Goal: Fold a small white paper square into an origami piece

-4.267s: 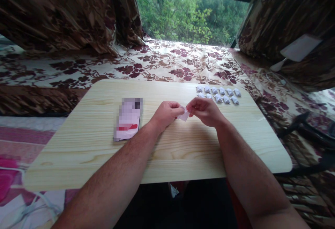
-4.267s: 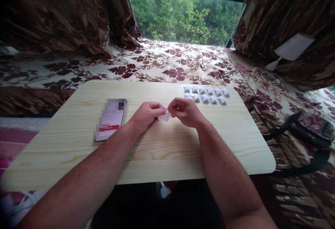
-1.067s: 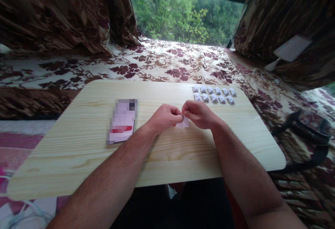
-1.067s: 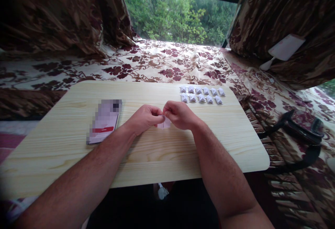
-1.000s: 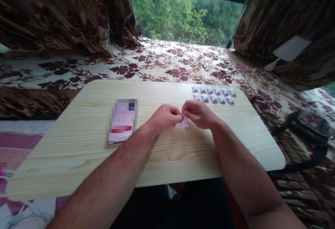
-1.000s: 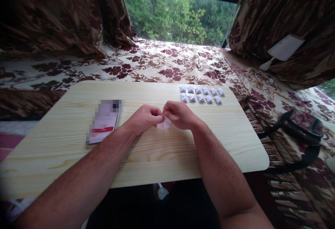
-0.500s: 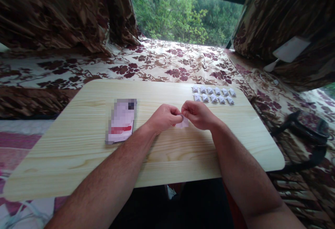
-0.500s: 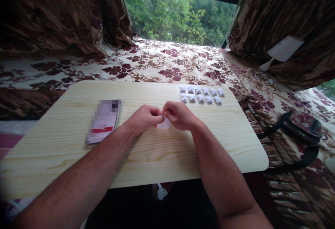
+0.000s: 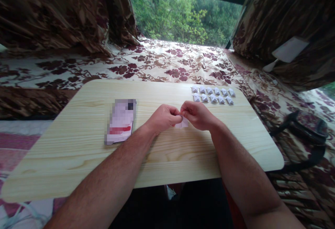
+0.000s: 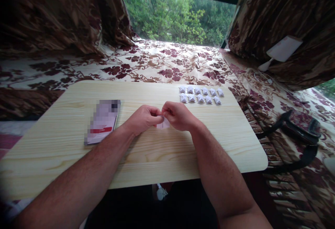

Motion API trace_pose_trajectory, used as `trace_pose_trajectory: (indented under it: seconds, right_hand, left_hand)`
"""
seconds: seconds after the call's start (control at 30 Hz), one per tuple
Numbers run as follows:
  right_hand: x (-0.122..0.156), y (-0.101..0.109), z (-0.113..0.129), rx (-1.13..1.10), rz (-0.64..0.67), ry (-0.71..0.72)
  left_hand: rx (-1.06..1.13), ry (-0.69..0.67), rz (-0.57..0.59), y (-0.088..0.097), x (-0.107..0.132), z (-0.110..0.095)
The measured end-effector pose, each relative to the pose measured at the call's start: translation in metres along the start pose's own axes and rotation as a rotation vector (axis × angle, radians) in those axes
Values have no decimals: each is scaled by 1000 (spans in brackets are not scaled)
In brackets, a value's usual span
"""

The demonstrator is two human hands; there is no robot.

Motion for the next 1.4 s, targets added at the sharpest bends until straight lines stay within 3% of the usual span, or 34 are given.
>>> trace_pose_trajectory:
  seconds: [0.23, 0.7, 1.03, 1.4]
  right_hand:
    - [-1, 3, -2, -13, -11, 6]
    - [-1, 2, -7, -25, -18, -8]
    - [-5, 4, -12, -455, -90, -126]
    - [-2, 8, -20, -264, -113, -196]
  left_hand:
    - [-5, -2, 8, 1, 4, -10]
    - [66, 39, -23, -2, 1, -3]
    - [144, -5, -132, 5, 1, -4]
    - [179, -33, -202, 9, -2, -5]
Point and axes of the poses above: each hand's wrist, its own x-axis away from the middle knuckle, its own y-axis out of the back of the hand, z = x × y, the point moved 7 cm from there along -x, towards the middle knuckle, and after that the axes turned 7 degrees about -x, right-handed, at the moved point
